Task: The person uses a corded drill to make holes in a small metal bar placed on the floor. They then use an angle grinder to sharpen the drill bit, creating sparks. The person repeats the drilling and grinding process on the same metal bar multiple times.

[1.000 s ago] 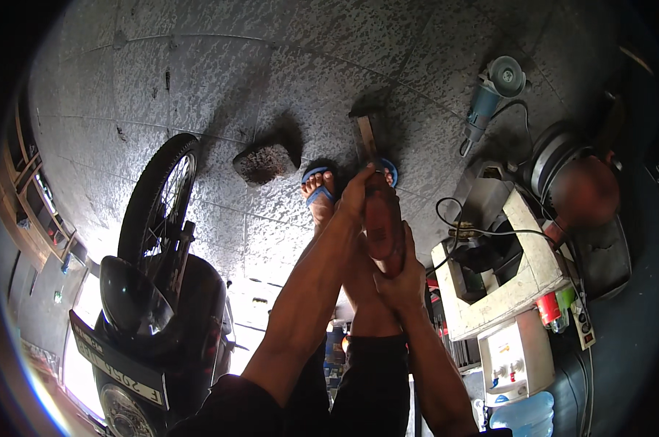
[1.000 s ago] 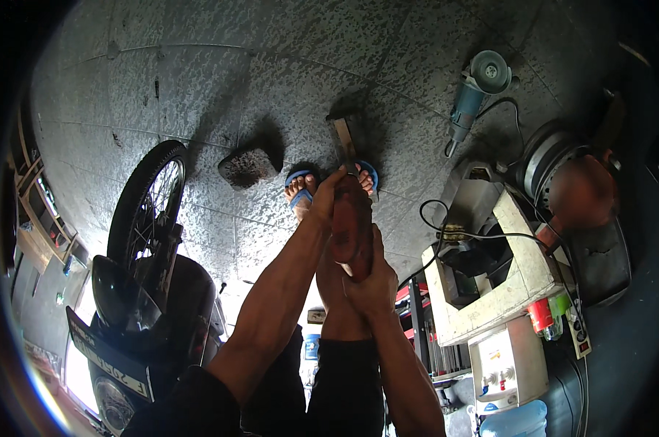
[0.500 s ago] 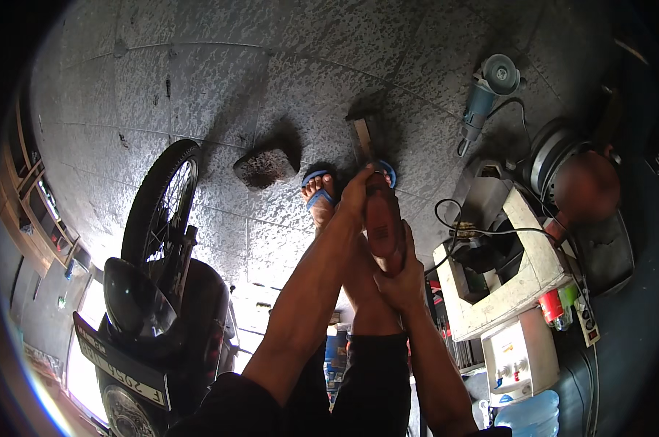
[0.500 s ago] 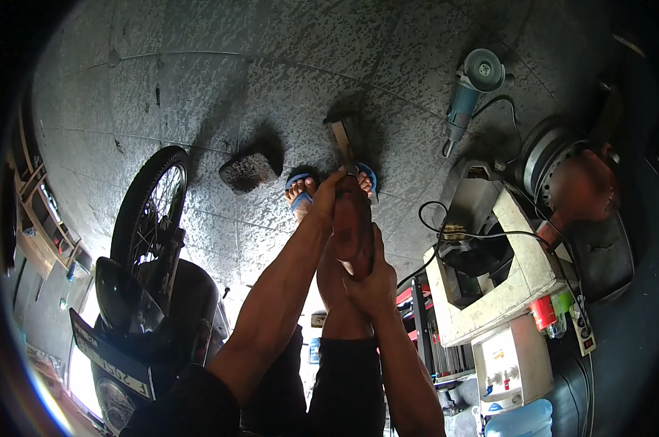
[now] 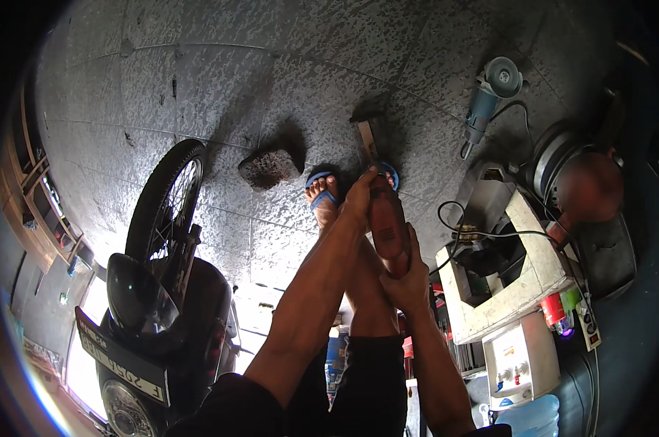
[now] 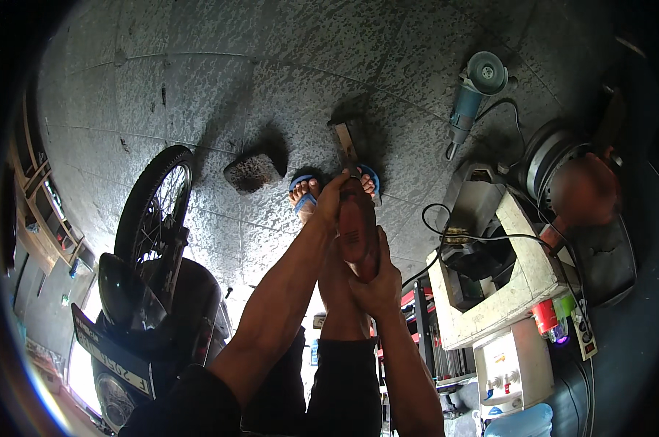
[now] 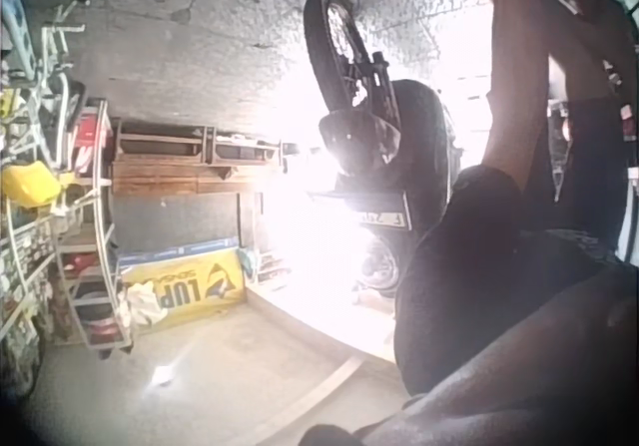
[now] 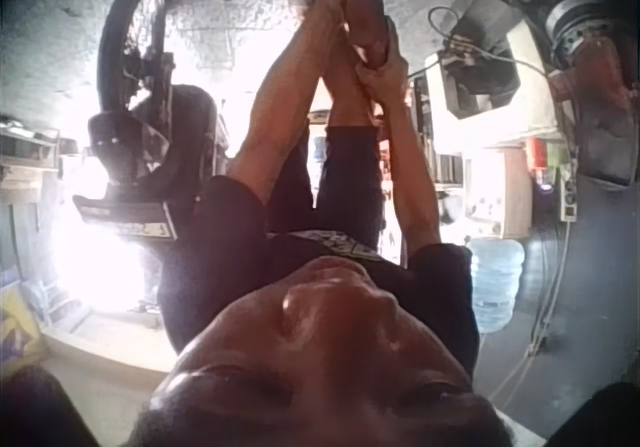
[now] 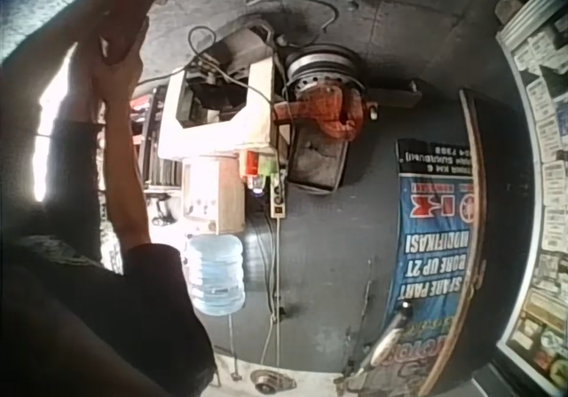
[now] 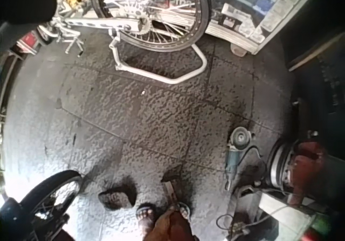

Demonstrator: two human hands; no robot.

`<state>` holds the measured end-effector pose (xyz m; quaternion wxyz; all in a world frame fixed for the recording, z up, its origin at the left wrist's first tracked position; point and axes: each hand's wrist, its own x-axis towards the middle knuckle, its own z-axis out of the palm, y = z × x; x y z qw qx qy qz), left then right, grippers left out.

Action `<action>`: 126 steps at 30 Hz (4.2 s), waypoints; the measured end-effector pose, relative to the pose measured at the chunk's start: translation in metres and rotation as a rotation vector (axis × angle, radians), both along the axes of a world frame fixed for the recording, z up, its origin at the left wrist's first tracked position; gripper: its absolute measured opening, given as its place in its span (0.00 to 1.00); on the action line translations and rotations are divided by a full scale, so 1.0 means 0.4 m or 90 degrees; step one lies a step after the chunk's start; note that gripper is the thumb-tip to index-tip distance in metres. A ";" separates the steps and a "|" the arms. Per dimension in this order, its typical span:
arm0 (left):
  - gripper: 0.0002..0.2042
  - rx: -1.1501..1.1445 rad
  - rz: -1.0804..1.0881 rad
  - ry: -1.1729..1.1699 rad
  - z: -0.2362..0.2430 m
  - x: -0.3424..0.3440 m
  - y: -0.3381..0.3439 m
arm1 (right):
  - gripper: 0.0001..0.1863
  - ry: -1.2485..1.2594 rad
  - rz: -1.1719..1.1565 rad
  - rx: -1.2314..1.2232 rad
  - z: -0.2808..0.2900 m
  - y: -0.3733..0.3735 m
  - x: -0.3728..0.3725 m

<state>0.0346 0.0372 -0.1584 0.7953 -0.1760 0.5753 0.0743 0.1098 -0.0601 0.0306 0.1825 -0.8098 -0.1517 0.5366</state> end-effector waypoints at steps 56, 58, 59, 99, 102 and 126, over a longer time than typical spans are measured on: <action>0.17 -0.074 0.031 -0.079 -0.045 -0.029 -0.012 | 0.56 -0.035 0.019 -0.080 0.008 0.042 -0.033; 0.15 -0.048 -0.004 -0.046 -0.036 -0.031 -0.030 | 0.55 -0.037 0.007 -0.060 0.030 0.032 -0.033; 0.15 -0.034 -0.020 -0.027 -0.036 -0.032 -0.038 | 0.55 -0.036 0.002 -0.048 0.038 0.029 -0.029; 0.22 -0.032 -0.018 -0.028 -0.053 -0.021 -0.029 | 0.55 0.069 -0.070 -0.057 0.024 0.054 0.016; 0.22 -0.025 -0.037 -0.034 -0.058 -0.023 -0.015 | 0.54 0.075 -0.068 -0.048 0.019 0.062 0.024; 0.21 -0.060 0.175 -0.157 -0.014 -0.055 0.023 | 0.52 0.021 0.096 -0.083 0.074 0.132 0.016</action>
